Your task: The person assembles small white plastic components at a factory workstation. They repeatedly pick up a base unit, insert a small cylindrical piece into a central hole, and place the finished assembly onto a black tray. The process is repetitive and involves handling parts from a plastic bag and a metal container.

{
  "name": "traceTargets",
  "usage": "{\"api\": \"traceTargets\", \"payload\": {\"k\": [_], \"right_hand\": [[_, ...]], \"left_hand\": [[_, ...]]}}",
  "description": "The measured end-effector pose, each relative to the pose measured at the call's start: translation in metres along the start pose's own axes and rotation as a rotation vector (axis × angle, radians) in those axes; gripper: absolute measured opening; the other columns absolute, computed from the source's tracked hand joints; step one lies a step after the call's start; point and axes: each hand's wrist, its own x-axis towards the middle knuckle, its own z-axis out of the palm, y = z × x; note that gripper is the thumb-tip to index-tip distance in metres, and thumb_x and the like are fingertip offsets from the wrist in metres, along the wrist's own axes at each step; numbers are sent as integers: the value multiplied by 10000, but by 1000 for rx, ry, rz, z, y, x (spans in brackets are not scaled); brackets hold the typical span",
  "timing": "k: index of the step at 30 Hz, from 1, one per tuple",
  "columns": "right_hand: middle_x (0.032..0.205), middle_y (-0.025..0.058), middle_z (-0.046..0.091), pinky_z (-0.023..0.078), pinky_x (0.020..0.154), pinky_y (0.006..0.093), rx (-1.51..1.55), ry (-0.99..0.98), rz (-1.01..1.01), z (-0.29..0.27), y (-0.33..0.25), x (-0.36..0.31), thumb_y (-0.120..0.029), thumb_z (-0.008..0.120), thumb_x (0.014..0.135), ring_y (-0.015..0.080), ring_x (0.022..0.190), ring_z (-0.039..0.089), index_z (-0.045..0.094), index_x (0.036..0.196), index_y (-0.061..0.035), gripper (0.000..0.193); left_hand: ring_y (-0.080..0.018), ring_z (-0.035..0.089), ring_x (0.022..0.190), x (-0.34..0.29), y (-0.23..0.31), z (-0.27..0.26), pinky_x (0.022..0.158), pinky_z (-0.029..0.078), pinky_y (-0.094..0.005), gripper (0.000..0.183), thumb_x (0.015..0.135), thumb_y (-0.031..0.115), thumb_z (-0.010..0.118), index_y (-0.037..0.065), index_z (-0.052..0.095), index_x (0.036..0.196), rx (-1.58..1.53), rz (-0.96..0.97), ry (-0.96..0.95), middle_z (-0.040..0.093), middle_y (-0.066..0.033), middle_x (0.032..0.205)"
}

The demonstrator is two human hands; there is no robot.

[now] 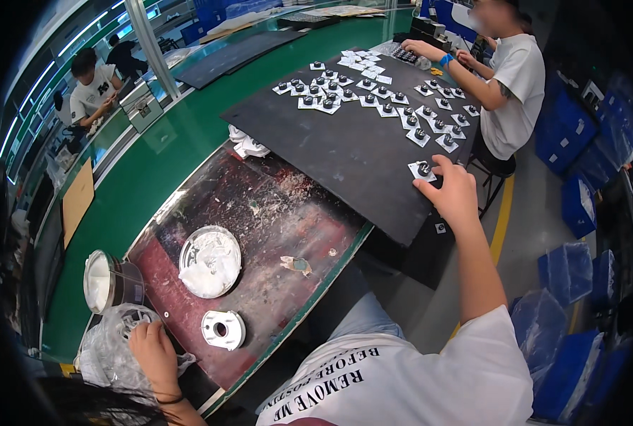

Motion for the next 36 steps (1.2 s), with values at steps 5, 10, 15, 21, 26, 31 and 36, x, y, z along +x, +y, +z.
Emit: {"api": "traceTargets", "payload": {"k": [5, 10, 15, 21, 26, 31, 36], "right_hand": [[975, 125, 674, 448, 854, 376, 184, -17, 63, 2, 3, 3, -260, 759, 671, 275, 933, 616, 547, 1178, -50, 589], [1034, 115, 672, 476, 841, 321, 591, -114, -148, -9, -44, -17, -179, 758, 654, 191, 950, 635, 522, 1217, -46, 625], [1091, 97, 658, 478, 887, 309, 993, -554, -495, -9, -132, -64, -146, 789, 642, 187, 1005, 632, 503, 1239, -52, 669], [1076, 103, 648, 498, 848, 342, 1092, -560, -882, 23, -201, -92, -146, 788, 642, 244, 971, 640, 503, 1239, -42, 669], [1055, 103, 640, 507, 810, 356, 1014, -440, -1022, 30, -219, -102, -130, 789, 626, 264, 923, 633, 526, 1224, -51, 658], [1111, 100, 619, 468, 880, 323, 1345, -873, -738, 38, -221, -99, -114, 774, 689, 198, 1023, 592, 508, 1248, -33, 624], [1134, 76, 610, 438, 901, 283, 1441, -1716, -154, 54, -227, -77, -126, 692, 817, 136, 1038, 558, 571, 1180, 4, 404]], "left_hand": [[-322, 509, 908, 2, 3, -2, 826, 377, -422, 163, 756, 83, 591, 15, 614, 903, -43, -24, 5, 559, -131, 897], [-329, 520, 908, 3, 14, -18, 826, 390, -415, 141, 767, 75, 606, 8, 601, 891, -163, -9, 59, 573, -144, 899], [-300, 561, 812, 27, 66, -48, 761, 429, -380, 89, 799, 70, 602, 24, 630, 871, -821, 113, -124, 626, -123, 859], [-264, 581, 842, 33, 92, -40, 771, 447, -353, 192, 892, 148, 552, -10, 631, 967, -1238, 164, -335, 618, -134, 896], [-219, 576, 805, 17, 78, -33, 740, 449, -333, 166, 896, 131, 562, -16, 621, 946, -1413, 35, -318, 606, -102, 865], [-235, 574, 746, 14, 77, -38, 686, 451, -342, 87, 846, 60, 605, -5, 616, 903, -1243, -28, -288, 602, -88, 835], [-262, 554, 740, 21, 73, -30, 681, 434, -364, 185, 727, 30, 658, 46, 629, 909, -863, 302, 59, 598, -63, 822]]}}
